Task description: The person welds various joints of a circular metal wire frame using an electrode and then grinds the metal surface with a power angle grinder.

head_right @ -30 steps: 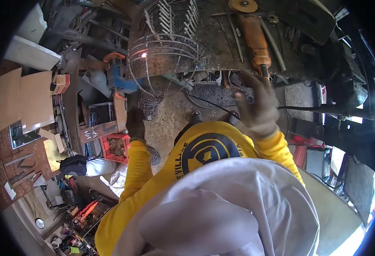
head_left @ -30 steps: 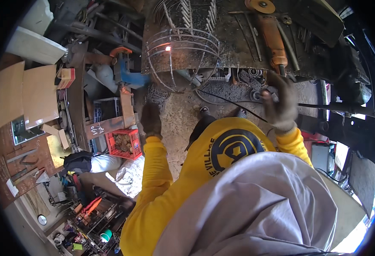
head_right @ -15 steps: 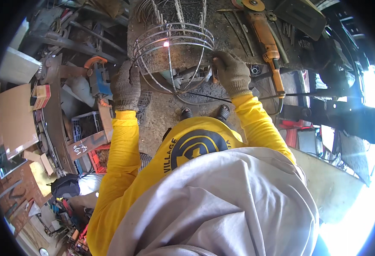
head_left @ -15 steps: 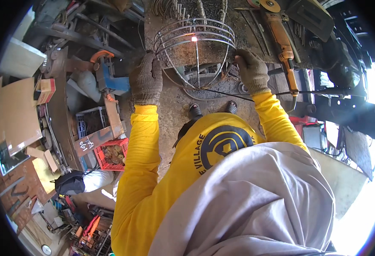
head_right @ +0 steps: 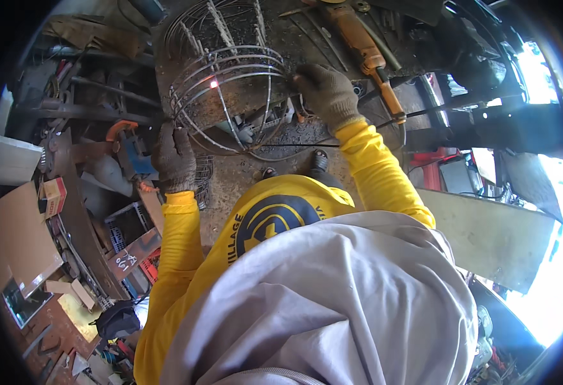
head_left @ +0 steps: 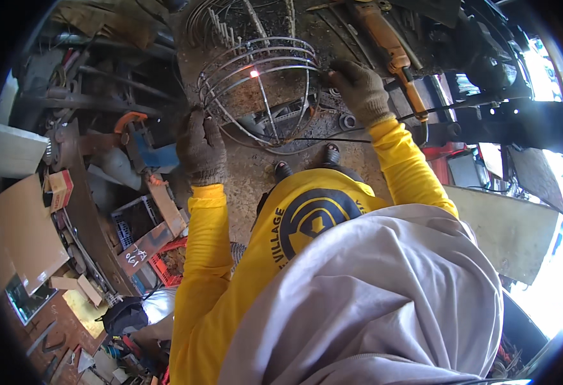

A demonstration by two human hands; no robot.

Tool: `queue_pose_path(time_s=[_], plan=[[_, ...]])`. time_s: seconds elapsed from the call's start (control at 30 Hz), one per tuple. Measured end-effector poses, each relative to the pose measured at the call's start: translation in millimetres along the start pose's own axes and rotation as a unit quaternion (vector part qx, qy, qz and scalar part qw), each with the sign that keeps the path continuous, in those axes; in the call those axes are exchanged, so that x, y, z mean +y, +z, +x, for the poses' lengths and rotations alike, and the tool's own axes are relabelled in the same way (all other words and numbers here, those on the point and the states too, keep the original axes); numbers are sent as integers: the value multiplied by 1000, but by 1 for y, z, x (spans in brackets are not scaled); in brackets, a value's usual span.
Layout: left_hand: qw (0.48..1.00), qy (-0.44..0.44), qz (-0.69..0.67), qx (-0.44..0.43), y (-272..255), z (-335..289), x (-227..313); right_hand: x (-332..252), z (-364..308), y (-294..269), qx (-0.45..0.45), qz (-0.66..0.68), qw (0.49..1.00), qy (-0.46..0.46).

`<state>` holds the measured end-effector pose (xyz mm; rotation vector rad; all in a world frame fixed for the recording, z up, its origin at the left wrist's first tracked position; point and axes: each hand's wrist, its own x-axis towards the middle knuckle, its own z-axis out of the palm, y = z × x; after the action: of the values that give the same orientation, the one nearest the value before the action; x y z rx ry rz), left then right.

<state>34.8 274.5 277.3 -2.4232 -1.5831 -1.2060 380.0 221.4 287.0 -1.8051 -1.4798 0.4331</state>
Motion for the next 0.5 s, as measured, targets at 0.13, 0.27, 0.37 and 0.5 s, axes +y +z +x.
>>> queue_pose_path(time_s=[0.13,0.27,0.37,0.5], plan=[[1000,-18,5,-18,2,6,-3,5,5,6,-46,-108,991,-65],[999,-19,32,-33,5,5,-11,3,8,9,-71,-120,990,-34],[996,-34,41,-70,1,13,-3,6,10,6,-51,-139,985,-86],[992,-91,20,-82,-1,10,5,14,16,-4,-61,-108,984,-125]])
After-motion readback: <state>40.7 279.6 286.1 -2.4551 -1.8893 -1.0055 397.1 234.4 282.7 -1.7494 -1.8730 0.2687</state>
